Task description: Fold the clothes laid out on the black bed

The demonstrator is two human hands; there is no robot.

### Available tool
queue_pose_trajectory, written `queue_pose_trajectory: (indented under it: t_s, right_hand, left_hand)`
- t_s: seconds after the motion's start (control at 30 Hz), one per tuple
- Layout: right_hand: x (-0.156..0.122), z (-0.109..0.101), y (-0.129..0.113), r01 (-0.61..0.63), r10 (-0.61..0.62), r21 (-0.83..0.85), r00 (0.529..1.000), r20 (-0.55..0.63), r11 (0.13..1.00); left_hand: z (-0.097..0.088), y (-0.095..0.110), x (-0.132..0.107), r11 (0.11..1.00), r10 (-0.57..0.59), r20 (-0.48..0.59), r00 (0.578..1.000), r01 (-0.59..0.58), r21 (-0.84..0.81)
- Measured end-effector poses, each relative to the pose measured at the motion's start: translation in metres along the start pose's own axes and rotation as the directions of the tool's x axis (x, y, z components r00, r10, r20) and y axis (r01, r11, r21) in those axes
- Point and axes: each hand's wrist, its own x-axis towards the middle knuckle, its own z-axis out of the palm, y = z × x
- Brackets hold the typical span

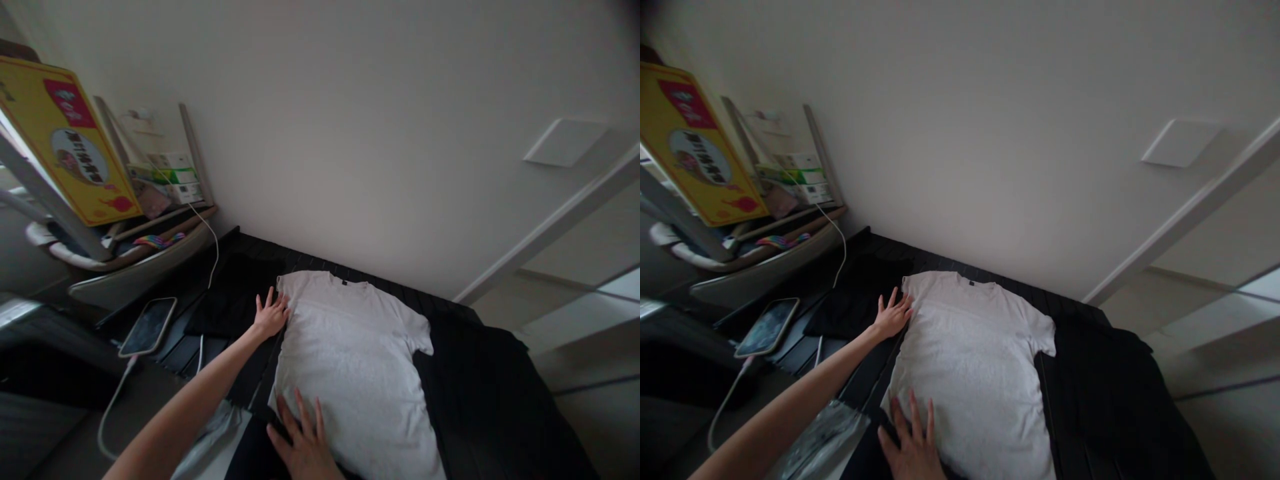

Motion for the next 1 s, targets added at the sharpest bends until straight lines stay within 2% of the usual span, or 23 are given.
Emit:
queue_pose_trajectory:
  t_s: [0.17, 0.33, 0.5, 0.63, 0.77, 0.9, 1.0]
  right_hand:
    - [0.004, -0.004, -0.004, -0.055, 0.056, 0.01, 0.996, -0.074, 0.998]
    - [0.005, -0.013, -0.012, -0.154, 0.159, 0.08, 0.985, -0.067, 0.985]
    - [-0.001, -0.002, -0.006, -0.202, 0.205, 0.036, 0.966, -0.158, 0.979]
    - [-0.007, 0.025, 0.011, -0.364, 0.331, -0.055, 0.892, -0.307, 0.93]
    - [-0.015, 0.049, 0.026, -0.504, 0.434, -0.095, 0.812, -0.391, 0.858]
    - [-0.023, 0.066, 0.036, -0.556, 0.477, -0.099, 0.781, -0.404, 0.825]
    - [-0.035, 0.069, 0.042, -0.611, 0.528, -0.111, 0.75, -0.397, 0.784]
  left_hand:
    - [-0.004, -0.002, 0.003, 1.0, -0.009, -0.004, 1.0, 0.009, 0.0]
    - [-0.007, -0.003, 0.006, 1.0, -0.031, 0.014, 0.999, 0.031, 0.003]
    - [-0.021, 0.012, 0.013, 0.997, -0.045, -0.106, 0.993, 0.039, -0.059]
    - [-0.034, 0.049, 0.031, 0.995, -0.027, -0.143, 0.989, 0.014, -0.096]
    - [-0.036, 0.105, 0.053, 0.989, 0.061, -0.132, 0.989, -0.077, -0.125]
    - [-0.02, 0.157, 0.059, 0.956, 0.239, -0.046, 0.97, -0.244, -0.163]
    - [0.006, 0.175, 0.05, 0.94, 0.304, 0.028, 0.952, -0.295, -0.173]
